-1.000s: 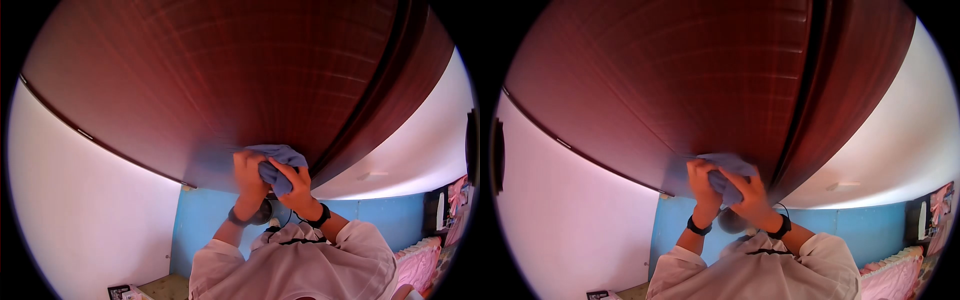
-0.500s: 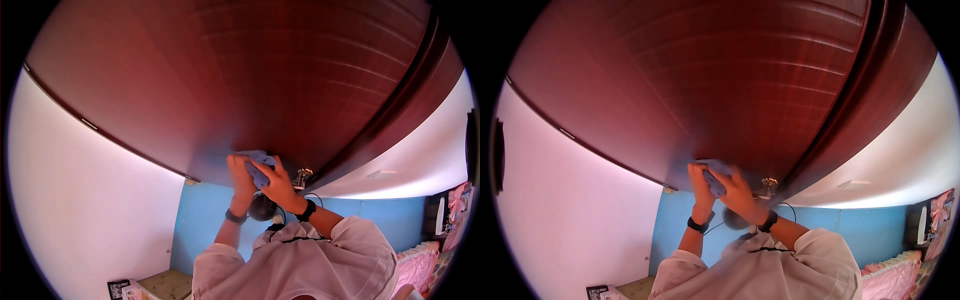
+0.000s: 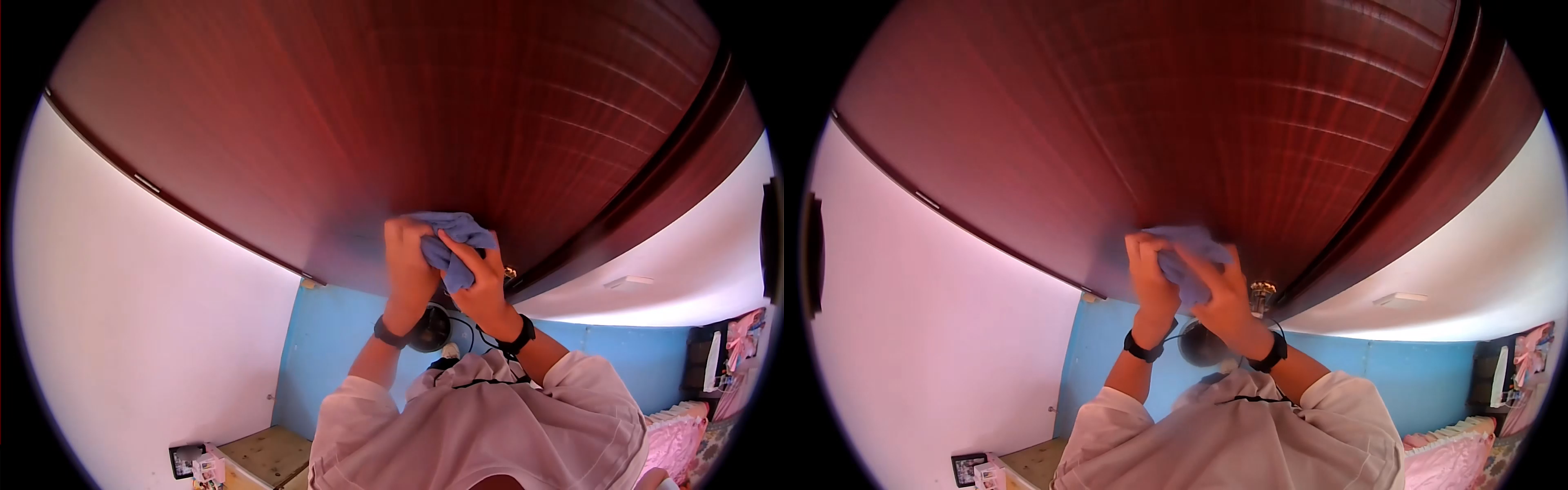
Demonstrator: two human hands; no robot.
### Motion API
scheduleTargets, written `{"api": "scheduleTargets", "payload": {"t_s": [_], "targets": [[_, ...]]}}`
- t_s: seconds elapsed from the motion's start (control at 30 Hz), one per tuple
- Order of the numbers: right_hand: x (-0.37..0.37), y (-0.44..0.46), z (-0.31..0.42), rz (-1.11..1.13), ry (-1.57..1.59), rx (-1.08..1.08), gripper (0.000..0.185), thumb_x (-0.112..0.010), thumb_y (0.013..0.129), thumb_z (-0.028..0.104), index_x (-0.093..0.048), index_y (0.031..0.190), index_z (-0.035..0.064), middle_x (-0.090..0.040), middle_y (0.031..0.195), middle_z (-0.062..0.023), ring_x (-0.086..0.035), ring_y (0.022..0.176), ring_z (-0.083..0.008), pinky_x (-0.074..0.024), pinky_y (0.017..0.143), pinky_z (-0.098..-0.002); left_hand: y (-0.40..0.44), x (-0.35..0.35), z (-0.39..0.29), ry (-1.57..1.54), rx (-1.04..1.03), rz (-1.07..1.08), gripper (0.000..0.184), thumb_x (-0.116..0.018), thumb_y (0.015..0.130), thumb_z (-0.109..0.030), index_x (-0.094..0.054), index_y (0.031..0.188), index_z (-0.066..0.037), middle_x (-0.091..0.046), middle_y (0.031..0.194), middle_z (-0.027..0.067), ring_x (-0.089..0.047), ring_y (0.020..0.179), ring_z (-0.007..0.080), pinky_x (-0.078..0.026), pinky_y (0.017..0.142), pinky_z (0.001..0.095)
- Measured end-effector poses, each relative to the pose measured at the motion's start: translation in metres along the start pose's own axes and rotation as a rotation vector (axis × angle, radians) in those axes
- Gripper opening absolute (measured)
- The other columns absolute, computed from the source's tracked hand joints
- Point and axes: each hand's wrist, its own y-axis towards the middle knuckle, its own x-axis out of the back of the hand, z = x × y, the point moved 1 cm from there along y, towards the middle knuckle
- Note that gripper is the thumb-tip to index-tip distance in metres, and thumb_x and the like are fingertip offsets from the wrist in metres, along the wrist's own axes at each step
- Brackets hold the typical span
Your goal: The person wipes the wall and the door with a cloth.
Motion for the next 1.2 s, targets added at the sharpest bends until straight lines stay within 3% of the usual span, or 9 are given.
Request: {"api": "scheduleTargets", "payload": {"t_s": [0.27, 0.5, 0.63, 0.87, 1.0, 1.2], "targets": [[-0.040, -0.027, -0.018, 0.111, -0.047, -0.137, 0.055, -0.061, 0.066, -0.009, -0.062, 0.117, 0.0101, -0.048, 0.105, -0.0184, -0.057, 0.089, -0.0377, -0.0491, 0.073, -0.0390, -0.033, 0.002, 0.039, 0.022, 0.019, -0.006, 0.022, -0.063, 0.074, -0.006, -0.050, 0.092, -0.005, -0.049, 0.091, 0.0139, -0.050, 0.084, 0.0310, -0.042, 0.071, 0.0384], [-0.066, 0.012, 0.006, 0.199, -0.018, -0.023, 0.057, -0.060, 0.066, -0.009, -0.060, 0.119, 0.0114, -0.045, 0.105, -0.0196, -0.057, 0.084, -0.0390, -0.0489, 0.066, -0.0437, 0.001, 0.032, 0.059, 0.076, 0.011, -0.116, 0.017, -0.058, 0.078, -0.008, -0.049, 0.091, -0.003, -0.047, 0.093, 0.0145, -0.049, 0.087, 0.0309, -0.041, 0.073, 0.0374], [-0.057, 0.040, 0.030, 0.114, 0.050, 0.082, 0.058, -0.063, 0.072, -0.003, -0.053, 0.127, 0.0133, -0.047, 0.101, -0.0183, -0.054, 0.082, -0.0364, -0.0462, 0.067, -0.0411, 0.041, 0.046, 0.030, 0.083, 0.016, -0.163, 0.013, -0.053, 0.081, -0.004, -0.045, 0.091, -0.001, -0.043, 0.092, 0.0137, -0.047, 0.086, 0.0263, -0.039, 0.081, 0.0309], [-0.011, 0.053, 0.036, -0.002, 0.005, 0.137, 0.073, -0.063, 0.063, -0.010, -0.052, 0.131, 0.0161, -0.046, 0.103, -0.0198, -0.054, 0.082, -0.0352, -0.0476, 0.070, -0.0391, 0.068, 0.034, -0.019, 0.100, -0.140, -0.134, 0.017, -0.058, 0.077, 0.000, -0.049, 0.092, -0.002, -0.046, 0.095, 0.0142, -0.049, 0.088, 0.0297, -0.041, 0.080, 0.0335], [0.022, 0.045, 0.033, -0.200, -0.052, 0.198, 0.067, -0.064, 0.061, -0.011, -0.060, 0.123, 0.0122, -0.054, 0.104, -0.0187, -0.054, 0.087, -0.0339, -0.0488, 0.073, -0.0368, 0.068, 0.009, -0.050, 0.076, -0.242, -0.125, 0.020, -0.060, 0.072, 0.002, -0.053, 0.090, -0.002, -0.049, 0.094, 0.0146, -0.051, 0.088, 0.0301, -0.043, 0.077, 0.0354], [0.070, 0.022, 0.014, -0.206, -0.123, 0.177, 0.064, -0.062, 0.059, -0.012, -0.061, 0.120, 0.0080, -0.052, 0.112, -0.0189, -0.052, 0.098, -0.0359, -0.0472, 0.083, -0.0389, 0.043, -0.029, -0.079, 0.077, -0.228, -0.067, 0.031, -0.070, 0.064, -0.005, -0.055, 0.091, -0.007, -0.052, 0.092, 0.0141, -0.050, 0.087, 0.0327, -0.044, 0.069, 0.0391]]}}
